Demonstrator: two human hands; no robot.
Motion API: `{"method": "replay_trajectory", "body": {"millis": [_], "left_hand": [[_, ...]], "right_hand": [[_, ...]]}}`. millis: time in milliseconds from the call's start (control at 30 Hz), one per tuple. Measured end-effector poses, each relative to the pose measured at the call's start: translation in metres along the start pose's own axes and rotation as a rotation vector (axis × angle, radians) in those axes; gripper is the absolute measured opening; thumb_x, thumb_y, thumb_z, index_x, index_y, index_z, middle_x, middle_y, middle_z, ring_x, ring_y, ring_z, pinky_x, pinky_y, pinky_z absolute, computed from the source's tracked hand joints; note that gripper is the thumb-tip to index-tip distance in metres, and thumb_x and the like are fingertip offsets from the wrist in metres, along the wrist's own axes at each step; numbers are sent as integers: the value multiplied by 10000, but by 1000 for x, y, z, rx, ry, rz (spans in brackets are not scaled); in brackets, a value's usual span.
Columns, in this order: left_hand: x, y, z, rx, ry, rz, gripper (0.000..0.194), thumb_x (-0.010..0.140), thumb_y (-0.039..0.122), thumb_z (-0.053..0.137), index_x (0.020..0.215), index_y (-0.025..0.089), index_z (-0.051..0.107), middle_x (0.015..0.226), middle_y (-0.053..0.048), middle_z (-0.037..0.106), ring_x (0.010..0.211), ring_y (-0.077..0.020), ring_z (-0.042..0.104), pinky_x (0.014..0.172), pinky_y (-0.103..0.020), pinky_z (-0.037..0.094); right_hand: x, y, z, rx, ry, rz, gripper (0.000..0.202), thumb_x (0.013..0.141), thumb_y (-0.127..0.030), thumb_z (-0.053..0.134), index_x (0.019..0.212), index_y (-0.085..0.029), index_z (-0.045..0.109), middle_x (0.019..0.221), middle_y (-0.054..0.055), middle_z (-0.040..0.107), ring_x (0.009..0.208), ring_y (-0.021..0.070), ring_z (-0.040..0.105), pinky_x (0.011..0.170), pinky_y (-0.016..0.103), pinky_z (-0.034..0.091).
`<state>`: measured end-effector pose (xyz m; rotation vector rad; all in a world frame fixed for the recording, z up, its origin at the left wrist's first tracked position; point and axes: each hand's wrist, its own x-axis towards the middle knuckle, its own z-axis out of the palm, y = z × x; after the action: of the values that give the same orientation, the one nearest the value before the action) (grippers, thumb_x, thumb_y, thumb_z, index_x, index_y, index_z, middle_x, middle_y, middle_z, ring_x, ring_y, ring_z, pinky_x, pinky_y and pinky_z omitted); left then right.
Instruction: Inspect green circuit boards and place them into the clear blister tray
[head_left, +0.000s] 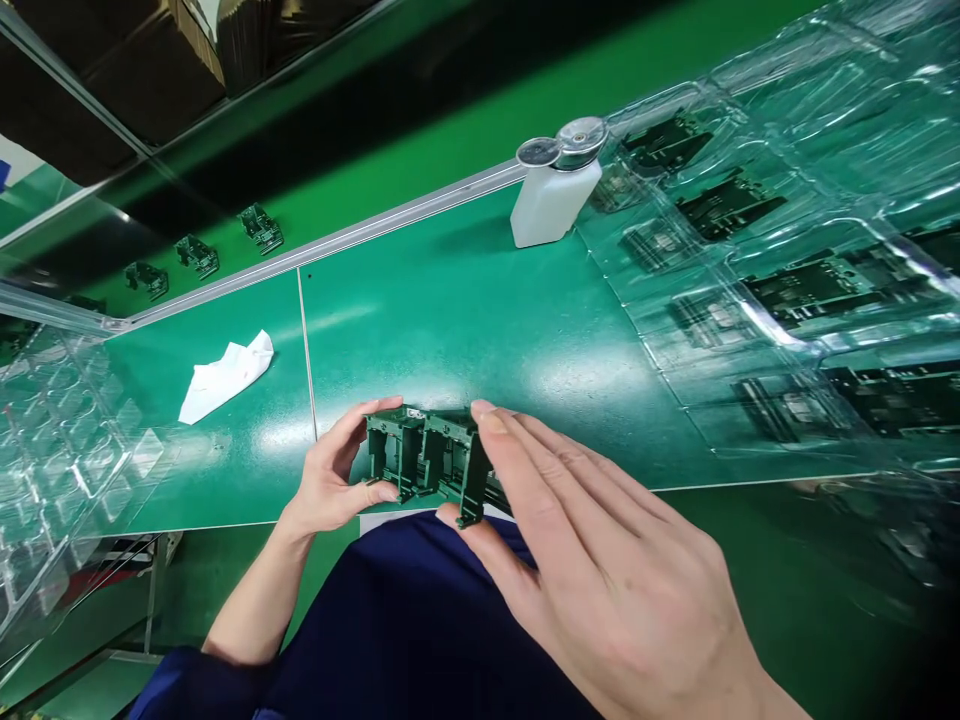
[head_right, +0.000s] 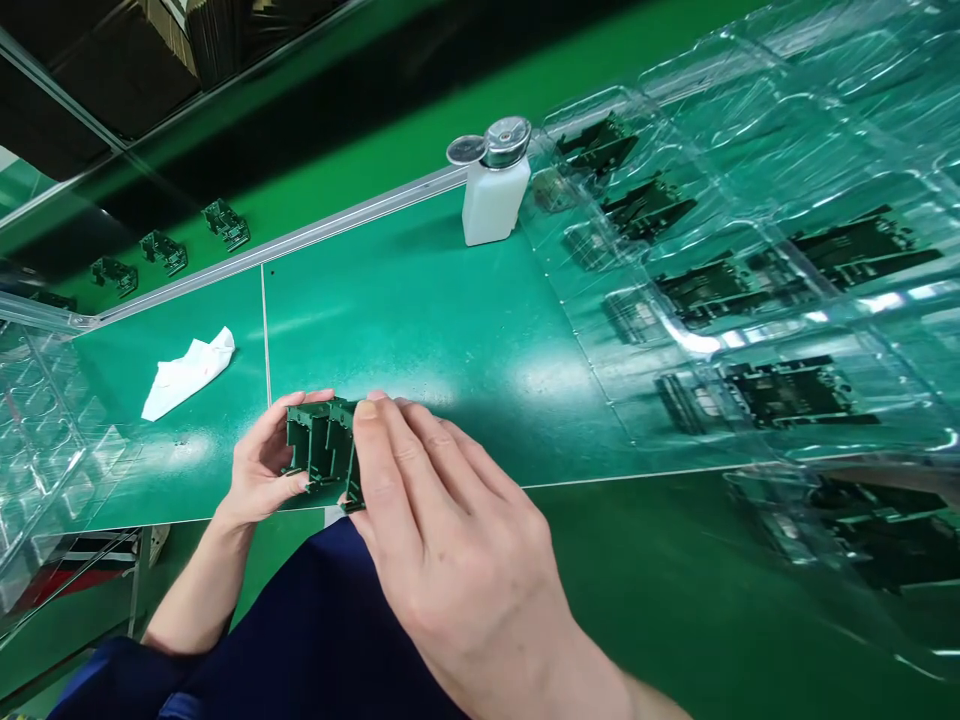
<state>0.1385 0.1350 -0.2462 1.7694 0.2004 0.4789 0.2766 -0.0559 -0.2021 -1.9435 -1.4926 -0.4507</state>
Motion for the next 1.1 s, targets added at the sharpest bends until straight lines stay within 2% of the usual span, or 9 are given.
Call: {"method": "replay_trajectory", "body": {"millis": [167,300,467,567,667,767,833,933,1100], "left_hand": [[1,2,4,8,-25,11,710,768,310,800,1419,324,515,1384,-84,612,1282,-207,572,1079,-299,459],[1,2,6,-37,-53,-26,698,788,315,781,1427,344,502,1390,-71,605,1268,-191,578,1067,-287,467],[3,6,2,124,-26,95,721,796,363,770,1453,306,481,1353,-114,622,1258,-224,580,1047,-346,487],[8,20,0,371,1,295,793,755,376,806,1465,255,473,1295,-128,647,1229,-257,587,1056,-422,476],[15,42,3,575,22,484,835,716,359,839,1451,168,492,1171,-139,680,1127,-275,627,983,-441,515],[20,62,10,661,-6,525,882,696,371,850,1456,121,479,1114,-150,677,1083,-271,637,919,-407,547],[22,70,13,685,-42,509,900,693,383,848,1466,124,467,1129,-161,673,1103,-279,631,928,-409,549],[22,71,14,693,-69,487,868,714,352,839,1467,134,467,1155,-168,675,1131,-289,623,954,-425,545],[20,62,13,668,-77,452,824,746,274,819,1472,138,452,1236,-177,654,1208,-295,601,1030,-461,522]], "right_hand": [[3,-1,-4,-69,-24,-18,398,948,-186,568,1291,15,546,1217,195,666,1091,288,673,914,403,607],[4,-2,-8,-69,-10,-28,394,940,-191,588,1259,41,567,1220,206,661,1082,297,675,899,411,609],[3,1,-5,33,24,1,448,903,-137,613,1316,17,535,1250,208,646,1153,307,644,960,417,595],[-5,8,8,310,67,121,596,883,-116,631,1445,-80,436,1324,169,612,1243,284,593,1059,416,549],[-19,14,26,747,120,298,678,901,-148,634,1515,-224,357,1417,110,549,1317,238,533,1114,399,495],[-31,15,41,1107,161,408,683,903,-134,635,1508,-300,363,1458,67,510,1357,183,490,1148,353,443],[-35,12,45,1211,189,453,682,897,-111,636,1493,-327,386,1458,47,510,1359,161,485,1153,333,434],[-38,8,43,1209,224,479,705,879,-85,646,1489,-340,399,1454,35,515,1357,157,486,1166,333,419],[-39,5,33,973,243,480,760,839,-49,669,1498,-320,404,1442,43,529,1352,165,491,1173,311,407]]}}
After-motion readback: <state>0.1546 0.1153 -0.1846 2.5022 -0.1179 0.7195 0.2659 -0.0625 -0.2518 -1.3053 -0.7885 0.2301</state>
